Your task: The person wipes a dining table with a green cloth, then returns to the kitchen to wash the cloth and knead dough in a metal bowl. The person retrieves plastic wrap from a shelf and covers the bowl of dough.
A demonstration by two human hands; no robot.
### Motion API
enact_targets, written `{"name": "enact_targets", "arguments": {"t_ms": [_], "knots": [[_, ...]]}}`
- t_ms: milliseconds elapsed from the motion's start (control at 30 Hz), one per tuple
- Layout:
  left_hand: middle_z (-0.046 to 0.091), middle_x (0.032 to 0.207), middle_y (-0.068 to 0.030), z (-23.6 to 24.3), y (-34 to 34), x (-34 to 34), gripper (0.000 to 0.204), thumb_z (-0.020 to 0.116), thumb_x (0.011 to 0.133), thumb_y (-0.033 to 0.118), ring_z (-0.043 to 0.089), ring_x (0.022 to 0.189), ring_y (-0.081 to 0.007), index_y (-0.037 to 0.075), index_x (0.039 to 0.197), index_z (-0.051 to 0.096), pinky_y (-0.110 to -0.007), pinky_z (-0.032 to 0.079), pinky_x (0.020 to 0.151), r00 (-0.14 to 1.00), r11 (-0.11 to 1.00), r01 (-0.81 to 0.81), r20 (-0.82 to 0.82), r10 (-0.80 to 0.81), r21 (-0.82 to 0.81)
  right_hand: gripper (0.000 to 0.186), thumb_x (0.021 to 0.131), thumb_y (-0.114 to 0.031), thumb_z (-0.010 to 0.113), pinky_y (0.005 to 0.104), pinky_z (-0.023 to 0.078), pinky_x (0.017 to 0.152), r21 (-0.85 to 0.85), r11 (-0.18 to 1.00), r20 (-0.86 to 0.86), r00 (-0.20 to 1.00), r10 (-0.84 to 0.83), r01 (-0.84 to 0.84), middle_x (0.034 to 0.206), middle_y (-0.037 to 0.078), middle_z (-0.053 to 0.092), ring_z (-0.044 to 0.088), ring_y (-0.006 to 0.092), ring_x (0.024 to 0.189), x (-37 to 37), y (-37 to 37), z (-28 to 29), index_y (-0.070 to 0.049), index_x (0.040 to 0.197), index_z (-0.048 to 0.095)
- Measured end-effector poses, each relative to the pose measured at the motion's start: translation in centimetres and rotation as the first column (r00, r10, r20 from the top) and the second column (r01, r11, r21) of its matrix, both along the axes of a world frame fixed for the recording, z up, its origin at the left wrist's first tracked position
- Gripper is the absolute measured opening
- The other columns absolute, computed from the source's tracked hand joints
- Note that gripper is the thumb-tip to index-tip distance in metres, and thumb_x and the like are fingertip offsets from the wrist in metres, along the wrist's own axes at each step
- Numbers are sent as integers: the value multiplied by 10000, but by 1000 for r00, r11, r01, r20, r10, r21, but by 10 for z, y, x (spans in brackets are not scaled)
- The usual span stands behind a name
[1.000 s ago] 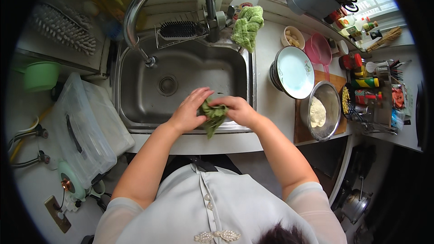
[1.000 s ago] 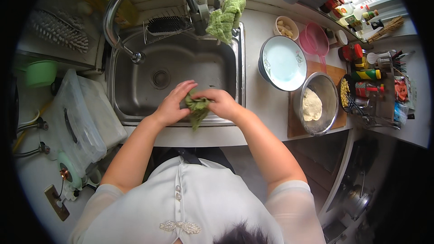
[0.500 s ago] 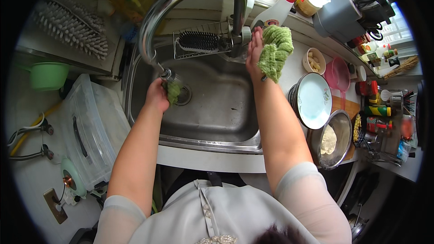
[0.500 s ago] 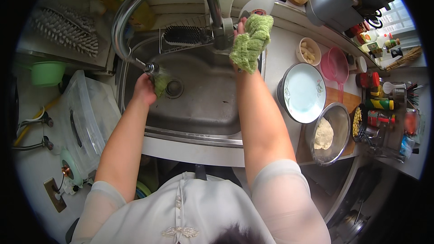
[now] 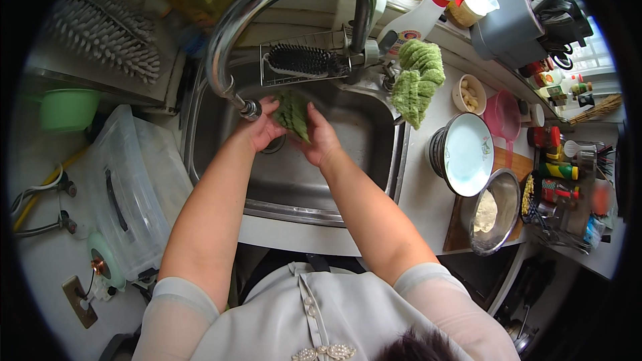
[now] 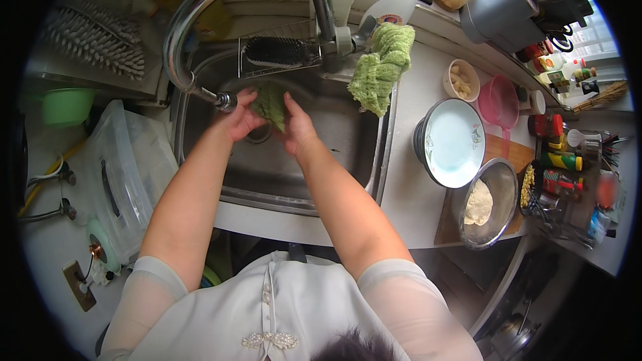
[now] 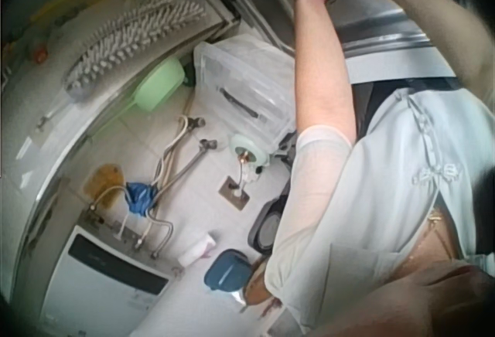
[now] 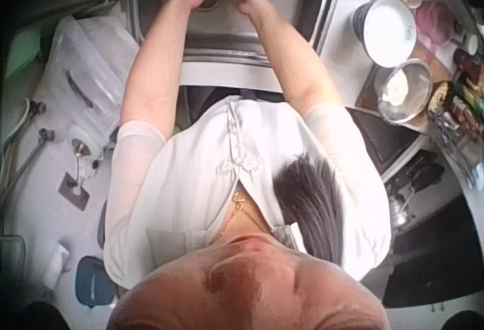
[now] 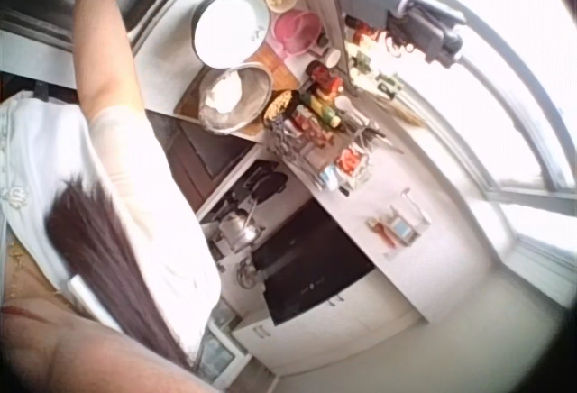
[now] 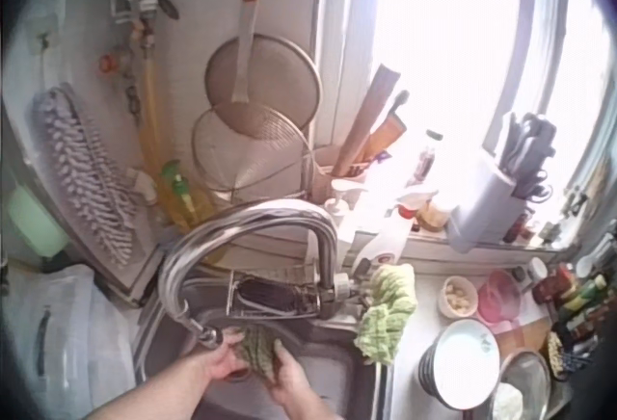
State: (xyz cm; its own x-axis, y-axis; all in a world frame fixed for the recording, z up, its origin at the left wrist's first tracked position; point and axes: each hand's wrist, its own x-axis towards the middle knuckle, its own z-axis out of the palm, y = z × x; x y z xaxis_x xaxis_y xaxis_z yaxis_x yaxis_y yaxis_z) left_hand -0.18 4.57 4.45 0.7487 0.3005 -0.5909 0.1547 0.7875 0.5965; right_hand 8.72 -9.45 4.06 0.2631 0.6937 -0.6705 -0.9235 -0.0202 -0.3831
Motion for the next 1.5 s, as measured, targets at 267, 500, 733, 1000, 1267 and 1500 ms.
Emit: {"name": "enact_targets", "arguments": {"t_ms": [267, 500, 733, 1000, 1267, 1500], "knots": [[395, 1446, -100, -7, 15, -5, 463, 362, 975, 425, 370, 1318, -301, 124, 1316, 451, -596, 233, 1069, 875, 808, -401, 81, 478, -431, 331, 953, -262, 504, 370, 394, 939, 56, 983, 250, 950, -185, 177, 1221, 44, 579, 535, 221, 1109, 23, 8, -25, -121, 1252, 494], [487, 1363, -110, -2, -5, 22, 570, 332, 958, 556, 394, 1302, -293, 137, 1312, 486, -533, 213, 1108, 956, 942, -291, -98, 278, -170, 297, 913, -234, 540, 330, 459, 870, 157, 987, 170, 985, -42, 15, 1169, 66, 601, 580, 215, 1047, 30, 1, 6, -111, 1184, 531], [527, 1330, -81, -20, -11, -20, 570, 443, 923, 575, 503, 1230, -296, 126, 1262, 535, -546, 403, 992, 999, 940, -21, -32, 11, -340, 231, 907, -222, 583, 323, 482, 819, 104, 988, 216, 972, 90, -115, 981, 84, 655, 618, 196, 917, 31, 22, 13, -42, 1044, 627], [578, 1217, -115, -66, -18, -47, 468, 563, 862, 419, 532, 1150, -302, 77, 1181, 548, -453, 390, 1033, 870, 915, -198, 366, 329, -351, 224, 770, -180, 665, 449, 463, 682, -139, 971, 985, -130, 115, -194, 763, 194, 587, 574, 389, 750, -72, 32, 24, -12, 669, 557], [519, 1326, -106, -57, -40, -25, 345, 411, 957, 151, 495, 1224, -234, 76, 1286, 485, -391, 379, 1058, 898, 867, -433, -31, 440, -245, 118, 805, -191, 632, 462, 504, 694, -528, 848, 800, -308, 514, 45, 868, 141, 634, 610, 344, 801, -22, 62, 5, -76, 827, 636], [625, 1119, -45, -76, -12, -51, 325, 539, 920, 354, 589, 1024, -204, 97, 1111, 593, -364, 468, 923, 773, 877, -314, 437, 459, -365, 181, 858, -127, 547, 453, 441, 879, -160, 982, 987, -48, 155, -102, 1024, 223, 604, 556, 417, 985, -70, 70, -14, -13, 992, 589]]}}
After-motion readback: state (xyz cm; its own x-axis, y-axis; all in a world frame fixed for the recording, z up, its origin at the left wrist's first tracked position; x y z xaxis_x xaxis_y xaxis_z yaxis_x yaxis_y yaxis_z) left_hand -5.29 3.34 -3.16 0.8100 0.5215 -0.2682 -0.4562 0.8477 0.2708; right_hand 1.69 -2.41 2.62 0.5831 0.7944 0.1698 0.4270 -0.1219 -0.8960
